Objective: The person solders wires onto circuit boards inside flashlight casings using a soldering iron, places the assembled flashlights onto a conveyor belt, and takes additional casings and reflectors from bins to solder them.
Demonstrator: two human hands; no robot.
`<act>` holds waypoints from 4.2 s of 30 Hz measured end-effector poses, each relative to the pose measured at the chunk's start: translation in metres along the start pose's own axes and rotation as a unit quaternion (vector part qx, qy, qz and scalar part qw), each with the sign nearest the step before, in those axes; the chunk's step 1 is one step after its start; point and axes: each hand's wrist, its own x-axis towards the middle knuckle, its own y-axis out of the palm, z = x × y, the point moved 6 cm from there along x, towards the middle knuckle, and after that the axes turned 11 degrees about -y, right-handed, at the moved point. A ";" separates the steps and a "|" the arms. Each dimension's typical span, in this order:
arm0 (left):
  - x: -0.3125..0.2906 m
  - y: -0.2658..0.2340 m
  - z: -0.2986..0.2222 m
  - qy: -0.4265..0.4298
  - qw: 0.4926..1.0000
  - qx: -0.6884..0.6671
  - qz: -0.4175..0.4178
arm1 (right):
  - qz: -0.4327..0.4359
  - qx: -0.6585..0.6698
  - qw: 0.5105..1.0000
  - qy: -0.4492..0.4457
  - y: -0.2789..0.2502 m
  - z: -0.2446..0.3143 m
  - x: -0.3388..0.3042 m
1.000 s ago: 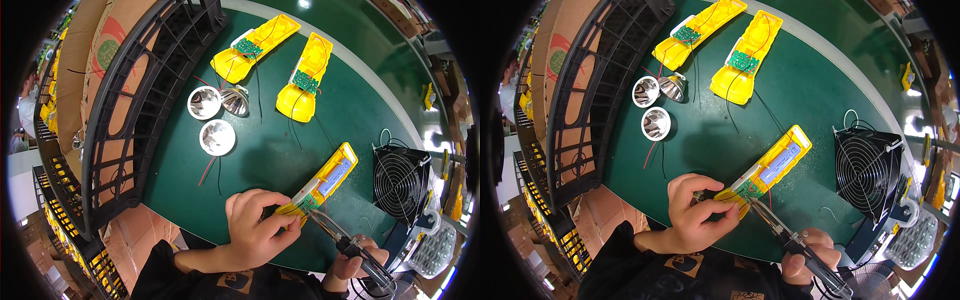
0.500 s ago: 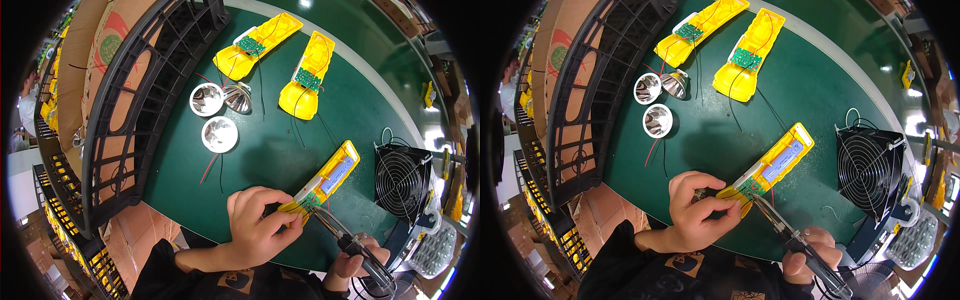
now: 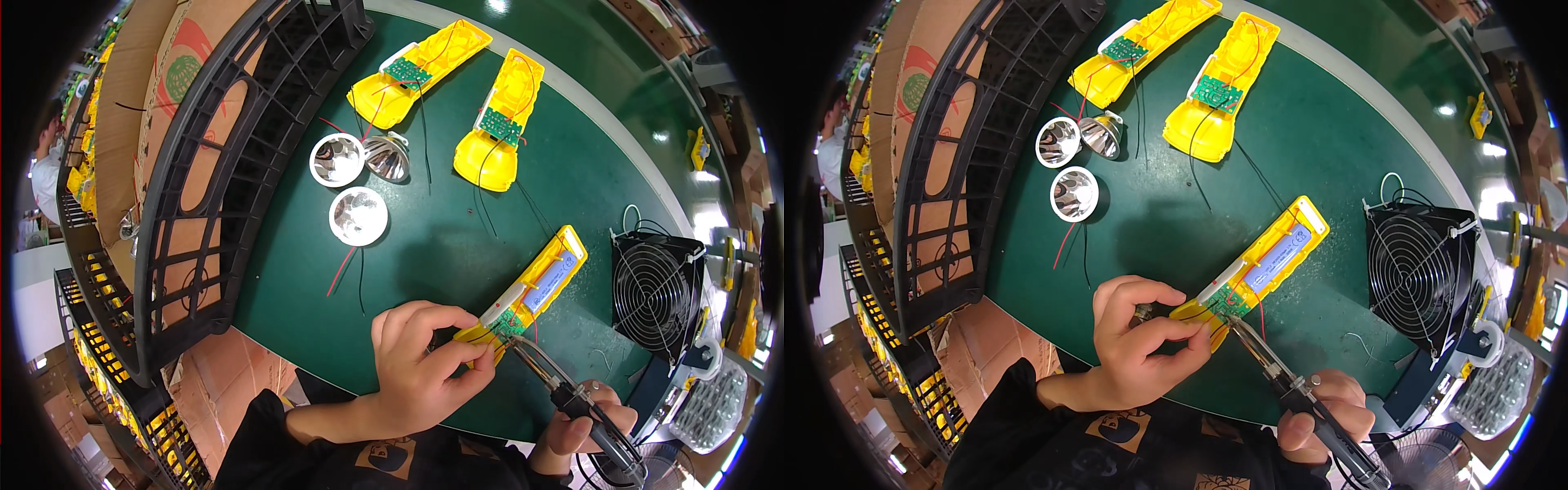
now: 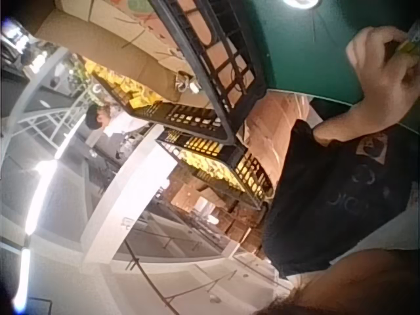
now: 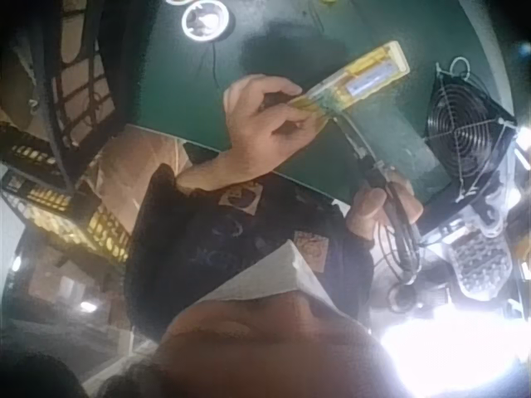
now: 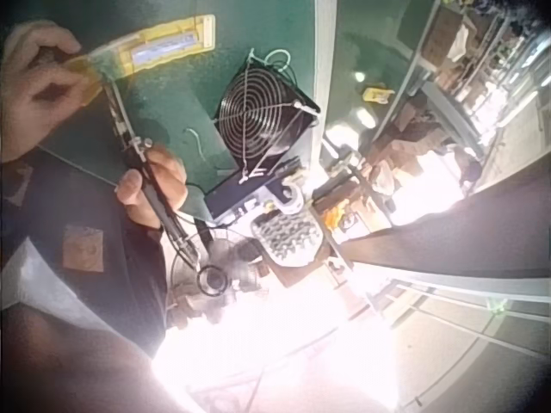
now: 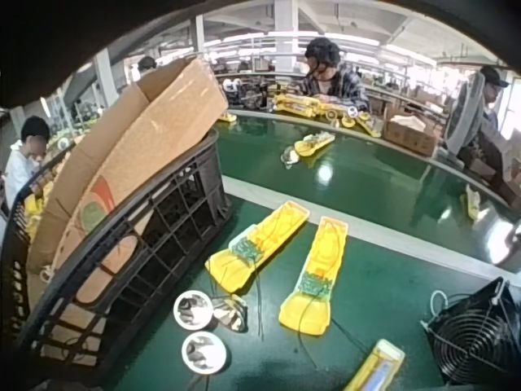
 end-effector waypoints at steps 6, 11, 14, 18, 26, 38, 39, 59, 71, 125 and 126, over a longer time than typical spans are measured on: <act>0.000 0.000 0.000 0.004 1.000 0.004 -0.003 | -0.111 0.022 0.994 -0.003 -0.018 -0.002 0.002; -0.003 -0.001 -0.001 0.006 1.000 0.009 0.002 | -0.163 0.000 0.987 -0.014 -0.026 -0.005 0.012; -0.002 -0.005 -0.005 0.015 1.000 0.020 0.005 | -0.160 -0.017 0.987 -0.026 -0.026 0.000 0.020; -0.002 -0.011 -0.011 -0.007 0.999 0.024 0.019 | -0.160 -0.043 0.986 -0.023 -0.035 0.009 0.026; -0.009 -0.012 -0.035 0.040 0.962 0.166 0.213 | -0.279 -0.037 0.959 -0.030 -0.098 0.007 0.012; 0.111 0.118 -0.092 0.063 0.966 0.227 0.109 | -0.430 -0.278 0.852 -0.105 -0.195 -0.001 -0.014; 0.135 0.132 -0.094 0.057 0.962 0.254 0.083 | -0.408 -0.268 0.872 -0.029 -0.200 -0.009 -0.013; 0.338 0.375 -0.199 0.046 0.988 0.062 0.137 | -0.398 -0.468 0.781 -0.116 -0.211 -0.051 -0.004; 0.307 0.421 -0.237 0.244 0.903 0.303 0.184 | -0.380 -0.324 0.861 -0.094 -0.186 -0.065 0.041; 0.128 -0.063 0.006 -0.019 0.983 0.182 -0.029 | -0.243 0.109 0.964 -0.003 -0.098 -0.007 0.031; 0.129 -0.060 0.008 -0.018 0.985 0.171 -0.006 | -0.243 0.107 0.964 0.001 -0.098 -0.008 0.031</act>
